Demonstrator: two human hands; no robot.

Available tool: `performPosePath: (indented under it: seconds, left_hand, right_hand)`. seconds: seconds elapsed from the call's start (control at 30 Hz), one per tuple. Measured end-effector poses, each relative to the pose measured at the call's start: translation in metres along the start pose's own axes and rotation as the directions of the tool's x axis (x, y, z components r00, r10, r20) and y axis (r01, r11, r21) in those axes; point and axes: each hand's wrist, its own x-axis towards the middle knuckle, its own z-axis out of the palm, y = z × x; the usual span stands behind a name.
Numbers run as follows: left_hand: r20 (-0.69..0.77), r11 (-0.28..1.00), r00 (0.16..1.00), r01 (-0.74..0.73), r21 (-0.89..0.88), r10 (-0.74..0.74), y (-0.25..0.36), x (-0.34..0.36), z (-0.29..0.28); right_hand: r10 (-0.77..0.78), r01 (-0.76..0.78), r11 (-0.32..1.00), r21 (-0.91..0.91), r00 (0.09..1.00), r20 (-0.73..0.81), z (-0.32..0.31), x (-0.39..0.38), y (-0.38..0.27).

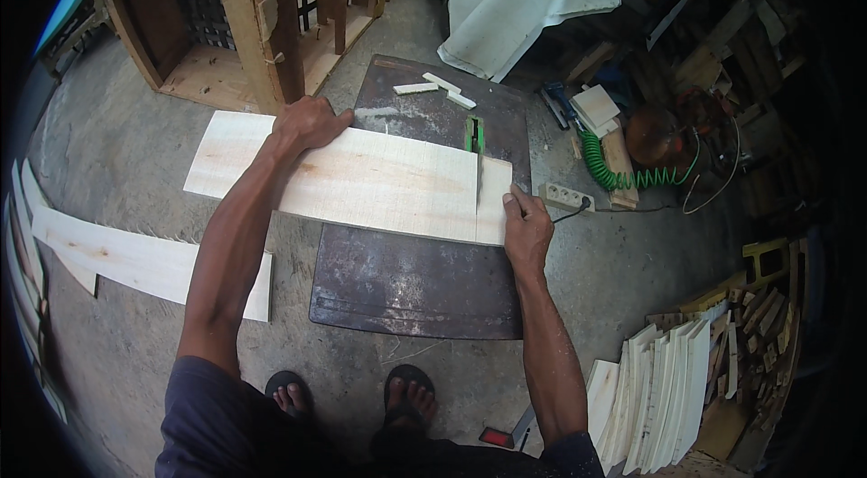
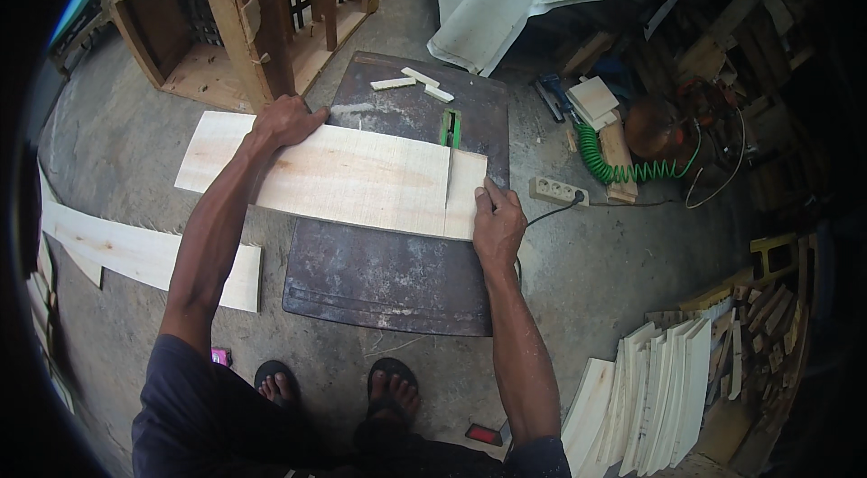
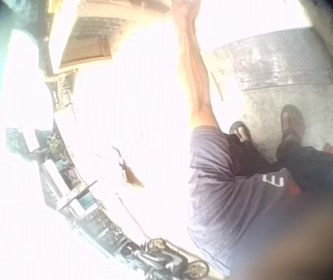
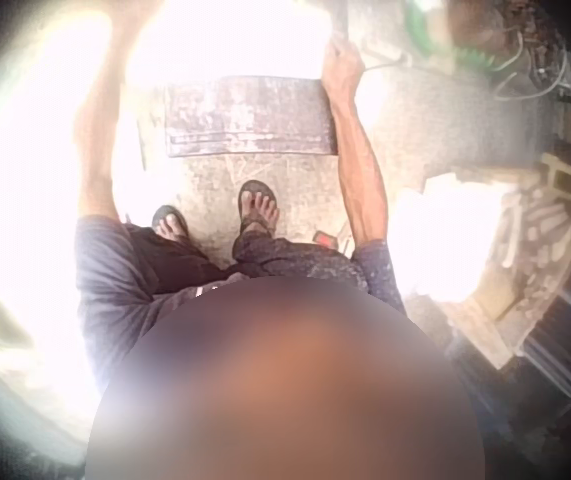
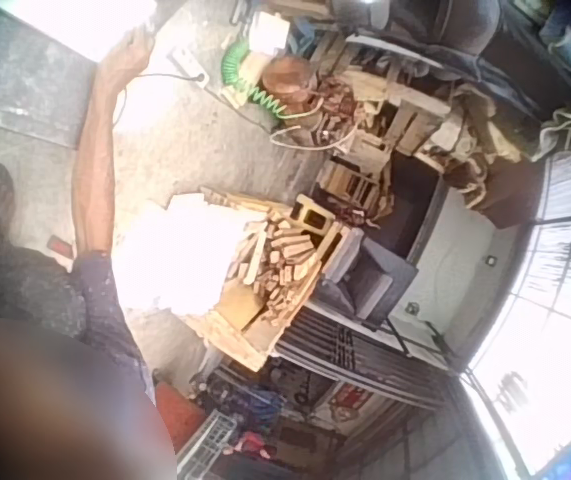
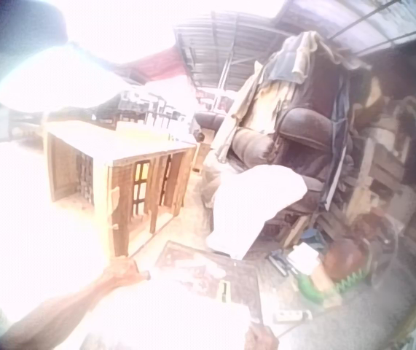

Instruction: The person measures and marks wooden planks with a tape measure, pencil, and try square, then cuts them on a table saw. The person stacks the cut pieces and briefly interacts with another person in the workshop.

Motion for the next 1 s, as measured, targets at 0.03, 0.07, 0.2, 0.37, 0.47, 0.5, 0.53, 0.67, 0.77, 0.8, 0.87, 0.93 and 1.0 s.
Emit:
performPosePath:
  seconds: [0.03, 0.07, 0.2, 0.37, 0.47, 0.5, 0.53, 0.67, 0.77, 0.8, 0.87, 0.93, 1.0]
  left_hand:
    - [0.008, 1.000, 1.000, 0.002, -0.004, -0.002, 0.000, 0.001, 0.001]
    - [0.016, 1.000, 1.000, 0.003, -0.008, -0.003, 0.000, 0.002, 0.001]
    - [-0.039, 0.999, 0.999, -0.005, -0.040, 0.003, -0.002, 0.007, 0.007]
    - [-0.049, 1.000, 0.999, -0.012, -0.019, 0.011, -0.002, 0.010, 0.006]
    - [-0.033, 1.000, 0.999, -0.007, -0.021, 0.006, -0.001, 0.011, 0.004]
    - [-0.031, 1.000, 1.000, -0.005, -0.023, 0.004, 0.000, 0.011, 0.003]
    - [-0.029, 1.000, 1.000, -0.001, -0.018, 0.001, 0.001, 0.011, 0.003]
    - [-0.036, 1.000, 0.999, -0.001, -0.005, 0.001, 0.001, 0.009, 0.001]
    - [-0.036, 1.000, 0.999, -0.008, -0.015, 0.008, 0.003, 0.009, 0.000]
    - [-0.034, 1.000, 0.999, -0.008, -0.019, 0.007, 0.002, 0.010, 0.000]
    - [-0.032, 1.000, 0.999, -0.010, -0.019, 0.010, 0.001, 0.010, -0.001]
    - [-0.032, 1.000, 0.999, -0.013, -0.020, 0.012, 0.001, 0.011, -0.001]
    - [-0.034, 1.000, 0.999, -0.013, -0.020, 0.013, 0.001, 0.011, -0.001]
  right_hand:
    - [0.001, -0.001, 1.000, -0.005, 1.000, 0.001, 0.000, 0.001, 0.000]
    - [0.002, -0.002, 1.000, -0.010, 1.000, 0.001, 0.001, 0.001, 0.000]
    - [0.006, -0.006, 1.000, 0.002, 1.000, 0.012, 0.000, 0.003, -0.001]
    - [0.034, -0.034, 0.999, 0.011, 0.999, 0.032, -0.002, 0.005, -0.008]
    - [0.038, -0.038, 0.999, 0.001, 0.999, 0.031, -0.002, 0.007, -0.009]
    - [0.037, -0.037, 0.999, 0.006, 0.999, 0.025, -0.001, 0.007, -0.008]
    - [0.035, -0.036, 0.999, 0.011, 0.999, 0.019, 0.000, 0.008, -0.007]
    - [0.061, -0.061, 0.998, 0.011, 0.997, 0.041, -0.001, 0.010, -0.011]
    - [0.067, -0.068, 0.998, 0.011, 0.997, 0.039, -0.001, 0.011, -0.009]
    - [0.070, -0.070, 0.997, 0.010, 0.997, 0.041, -0.001, 0.011, -0.010]
    - [0.076, -0.076, 0.997, 0.008, 0.996, 0.042, -0.001, 0.012, -0.012]
    - [0.073, -0.073, 0.997, 0.007, 0.996, 0.044, -0.001, 0.013, -0.012]
    - [0.066, -0.066, 0.998, 0.008, 0.997, 0.042, 0.000, 0.015, -0.010]
